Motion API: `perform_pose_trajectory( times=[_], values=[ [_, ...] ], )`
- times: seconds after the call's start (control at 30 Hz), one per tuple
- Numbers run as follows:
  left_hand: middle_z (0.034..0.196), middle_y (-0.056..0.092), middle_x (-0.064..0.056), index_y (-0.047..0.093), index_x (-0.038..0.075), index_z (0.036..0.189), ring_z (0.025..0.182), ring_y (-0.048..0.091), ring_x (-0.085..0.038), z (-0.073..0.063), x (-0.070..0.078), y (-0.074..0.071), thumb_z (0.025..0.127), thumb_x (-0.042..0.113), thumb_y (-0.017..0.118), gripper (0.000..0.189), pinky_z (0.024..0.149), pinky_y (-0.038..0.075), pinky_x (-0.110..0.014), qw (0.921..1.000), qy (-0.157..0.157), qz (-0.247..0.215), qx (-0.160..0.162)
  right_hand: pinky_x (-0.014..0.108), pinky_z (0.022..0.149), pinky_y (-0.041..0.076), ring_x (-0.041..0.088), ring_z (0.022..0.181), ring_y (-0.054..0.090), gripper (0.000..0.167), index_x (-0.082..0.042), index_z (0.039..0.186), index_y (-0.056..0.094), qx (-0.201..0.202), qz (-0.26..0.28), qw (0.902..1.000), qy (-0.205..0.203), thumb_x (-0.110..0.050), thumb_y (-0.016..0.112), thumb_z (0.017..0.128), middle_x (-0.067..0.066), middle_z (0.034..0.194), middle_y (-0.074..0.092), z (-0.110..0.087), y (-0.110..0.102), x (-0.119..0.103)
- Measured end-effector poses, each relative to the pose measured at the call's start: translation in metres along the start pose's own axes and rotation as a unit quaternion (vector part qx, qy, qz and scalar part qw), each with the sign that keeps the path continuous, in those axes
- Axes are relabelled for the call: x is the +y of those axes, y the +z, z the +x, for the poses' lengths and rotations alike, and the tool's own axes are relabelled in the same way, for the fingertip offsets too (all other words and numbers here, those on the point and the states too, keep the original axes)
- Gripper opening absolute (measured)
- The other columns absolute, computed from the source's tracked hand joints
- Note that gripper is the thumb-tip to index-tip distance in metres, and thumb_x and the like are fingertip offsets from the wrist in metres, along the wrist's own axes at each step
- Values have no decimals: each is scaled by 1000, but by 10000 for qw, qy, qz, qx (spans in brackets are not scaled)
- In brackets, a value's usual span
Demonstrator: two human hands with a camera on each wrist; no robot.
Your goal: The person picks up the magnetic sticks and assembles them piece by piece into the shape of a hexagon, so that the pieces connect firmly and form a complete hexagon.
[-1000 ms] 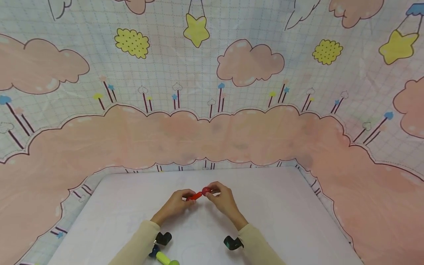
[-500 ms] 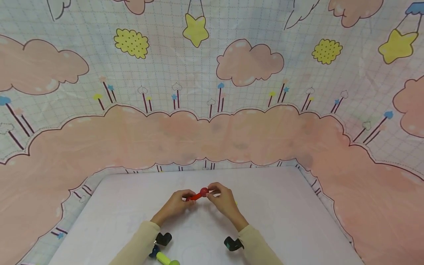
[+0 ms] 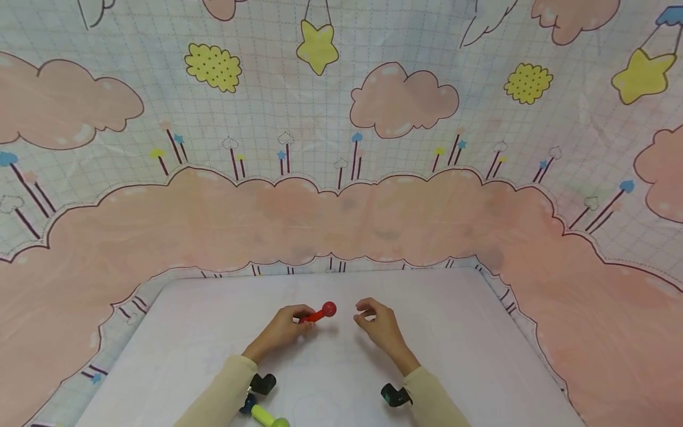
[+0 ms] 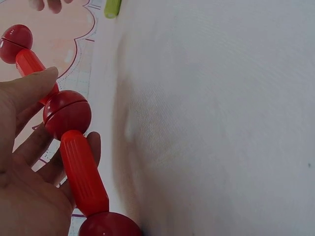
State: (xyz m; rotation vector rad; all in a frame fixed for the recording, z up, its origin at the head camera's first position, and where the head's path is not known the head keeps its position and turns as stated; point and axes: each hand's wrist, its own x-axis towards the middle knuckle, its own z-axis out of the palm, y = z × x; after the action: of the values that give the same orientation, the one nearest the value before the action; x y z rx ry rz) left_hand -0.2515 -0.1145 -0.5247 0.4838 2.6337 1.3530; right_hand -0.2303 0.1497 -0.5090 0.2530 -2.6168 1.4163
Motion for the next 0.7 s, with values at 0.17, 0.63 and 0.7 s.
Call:
perform_pose_trajectory(
  times=[0.17,0.63,0.7],
  values=[
    [98,65,-1,69,18,110,87,54,-19,0,-2,-1,90,19,71,20,69,49,-30,10000,-2,-10,-9,27,77,53,16,92,66,22,-5,106,68,79,-68,9999,37,-8,75,85,5,101,71,-4,-6,13],
    [96,67,-1,70,15,109,85,55,-17,0,-3,-2,89,16,72,20,69,47,-29,9998,163,32,50,37,83,54,24,101,65,22,-7,107,69,-3,-269,9978,604,-12,74,86,8,106,71,-10,-11,39],
    [97,67,-1,69,16,110,86,55,-18,0,-3,-2,90,17,71,20,70,47,-29,9999,97,18,16,40,85,54,24,103,65,23,-7,108,68,-61,-265,9967,769,-12,74,86,8,107,70,-9,-11,41]
  ],
)
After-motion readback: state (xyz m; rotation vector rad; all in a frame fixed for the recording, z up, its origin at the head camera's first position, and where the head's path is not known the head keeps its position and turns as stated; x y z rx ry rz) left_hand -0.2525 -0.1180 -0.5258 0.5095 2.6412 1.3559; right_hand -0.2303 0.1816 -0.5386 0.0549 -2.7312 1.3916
